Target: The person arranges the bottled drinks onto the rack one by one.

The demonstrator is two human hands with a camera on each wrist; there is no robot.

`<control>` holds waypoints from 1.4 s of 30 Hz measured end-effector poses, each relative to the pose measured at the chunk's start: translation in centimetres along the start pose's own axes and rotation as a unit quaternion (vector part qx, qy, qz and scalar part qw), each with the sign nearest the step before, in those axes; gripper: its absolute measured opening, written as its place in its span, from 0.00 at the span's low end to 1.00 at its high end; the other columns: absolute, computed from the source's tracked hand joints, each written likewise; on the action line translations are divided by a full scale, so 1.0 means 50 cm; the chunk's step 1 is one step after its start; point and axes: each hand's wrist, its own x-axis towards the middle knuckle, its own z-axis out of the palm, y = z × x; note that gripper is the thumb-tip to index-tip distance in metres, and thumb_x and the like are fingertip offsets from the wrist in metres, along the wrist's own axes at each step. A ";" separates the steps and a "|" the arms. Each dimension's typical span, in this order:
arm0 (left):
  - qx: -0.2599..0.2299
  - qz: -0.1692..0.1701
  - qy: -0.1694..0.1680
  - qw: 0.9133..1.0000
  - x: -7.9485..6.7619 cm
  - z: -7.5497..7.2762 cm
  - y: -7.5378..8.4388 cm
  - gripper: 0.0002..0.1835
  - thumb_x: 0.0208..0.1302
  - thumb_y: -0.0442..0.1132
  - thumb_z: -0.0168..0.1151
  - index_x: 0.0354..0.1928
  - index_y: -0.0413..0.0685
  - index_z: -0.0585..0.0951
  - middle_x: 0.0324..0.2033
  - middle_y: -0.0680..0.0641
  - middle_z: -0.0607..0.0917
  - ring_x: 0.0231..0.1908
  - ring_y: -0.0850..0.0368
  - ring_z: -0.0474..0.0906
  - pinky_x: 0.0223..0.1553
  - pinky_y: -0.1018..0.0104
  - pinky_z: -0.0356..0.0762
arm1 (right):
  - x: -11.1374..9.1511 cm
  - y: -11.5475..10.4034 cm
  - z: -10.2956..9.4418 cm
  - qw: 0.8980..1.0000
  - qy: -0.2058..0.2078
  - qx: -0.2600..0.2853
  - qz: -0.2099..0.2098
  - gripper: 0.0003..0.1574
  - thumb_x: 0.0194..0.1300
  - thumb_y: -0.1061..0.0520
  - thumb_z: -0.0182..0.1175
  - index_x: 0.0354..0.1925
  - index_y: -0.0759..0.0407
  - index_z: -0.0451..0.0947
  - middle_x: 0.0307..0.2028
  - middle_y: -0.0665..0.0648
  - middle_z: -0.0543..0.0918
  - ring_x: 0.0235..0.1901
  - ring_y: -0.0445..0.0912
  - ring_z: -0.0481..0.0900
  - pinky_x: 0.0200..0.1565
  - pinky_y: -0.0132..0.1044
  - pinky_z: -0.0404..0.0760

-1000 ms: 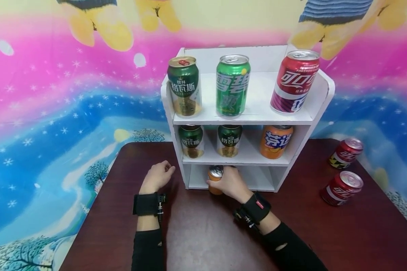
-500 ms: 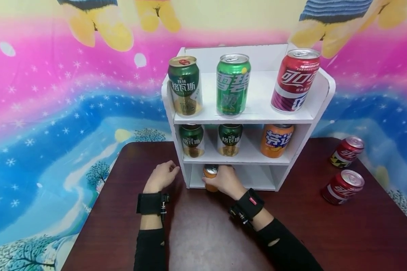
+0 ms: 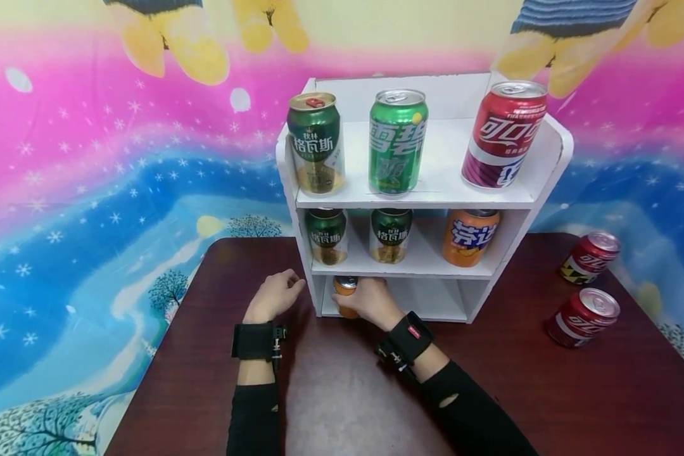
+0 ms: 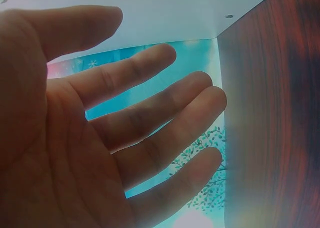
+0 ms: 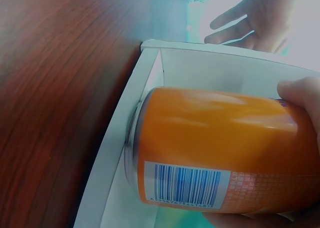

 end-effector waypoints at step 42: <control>-0.025 0.006 0.005 1.000 -0.010 -0.014 -0.017 0.15 0.70 0.47 0.52 0.47 0.44 0.79 0.30 0.49 0.80 0.27 0.55 0.72 0.30 0.60 0.70 | 0.012 -0.004 0.071 0.992 0.056 0.095 0.067 0.57 0.44 0.51 0.77 0.66 0.60 0.57 0.55 0.59 0.71 0.53 0.53 0.72 0.55 0.47 0.70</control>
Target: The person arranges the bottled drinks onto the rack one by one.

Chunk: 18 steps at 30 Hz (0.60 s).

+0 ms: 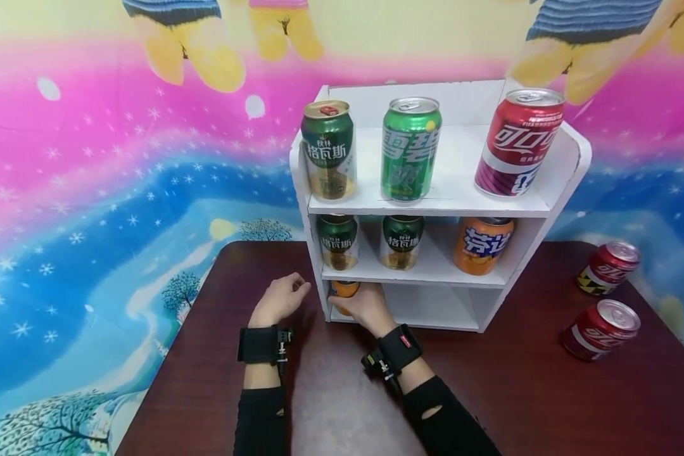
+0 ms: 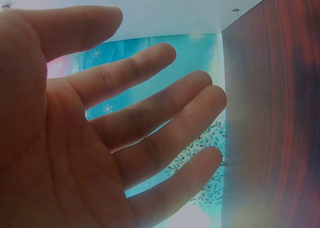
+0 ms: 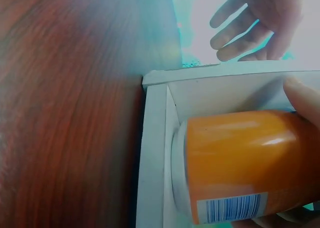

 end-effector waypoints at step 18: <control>0.002 -0.001 -0.005 1.000 0.009 0.004 -0.002 0.14 0.71 0.47 0.51 0.46 0.45 0.78 0.26 0.49 0.77 0.24 0.54 0.70 0.27 0.61 0.67 | 0.010 0.004 -0.032 0.997 -0.067 0.026 0.023 0.51 0.46 0.56 0.76 0.63 0.60 0.60 0.53 0.59 0.71 0.51 0.52 0.73 0.54 0.46 0.70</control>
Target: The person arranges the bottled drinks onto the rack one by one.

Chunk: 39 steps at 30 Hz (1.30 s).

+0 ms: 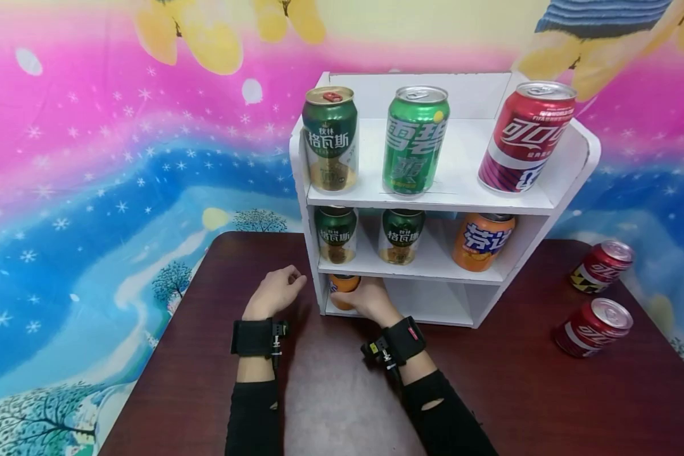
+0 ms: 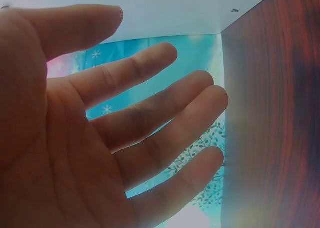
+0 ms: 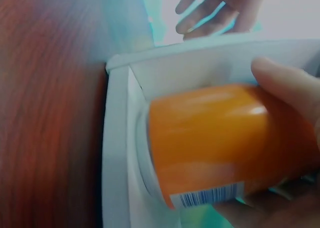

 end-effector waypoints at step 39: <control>0.004 -0.009 -0.006 1.000 0.003 0.005 0.008 0.15 0.71 0.47 0.51 0.47 0.45 0.78 0.28 0.49 0.79 0.24 0.54 0.71 0.26 0.61 0.67 | -0.013 -0.015 -0.004 0.998 -0.012 -0.060 0.015 0.41 0.50 0.50 0.73 0.58 0.60 0.67 0.46 0.56 0.78 0.44 0.49 0.78 0.48 0.44 0.75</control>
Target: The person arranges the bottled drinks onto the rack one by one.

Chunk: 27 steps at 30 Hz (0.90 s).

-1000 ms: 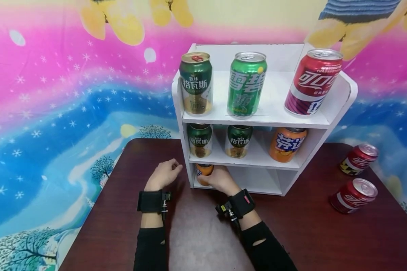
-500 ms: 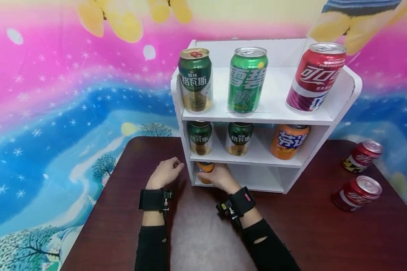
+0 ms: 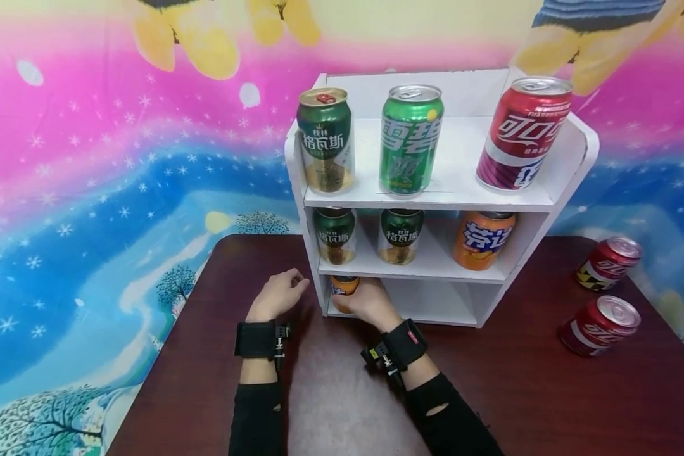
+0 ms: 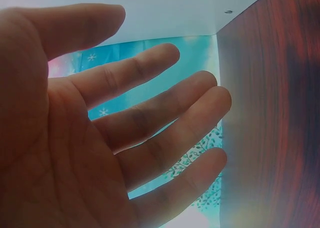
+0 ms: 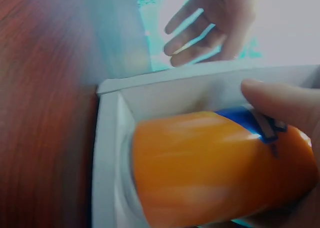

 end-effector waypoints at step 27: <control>0.001 -0.006 0.005 1.000 -0.004 0.001 -0.010 0.15 0.70 0.48 0.51 0.45 0.44 0.79 0.27 0.48 0.78 0.23 0.54 0.71 0.25 0.61 0.67 | -0.001 -0.002 0.001 1.000 -0.003 0.003 0.010 0.41 0.49 0.45 0.73 0.56 0.58 0.68 0.45 0.55 0.78 0.42 0.48 0.78 0.46 0.43 0.76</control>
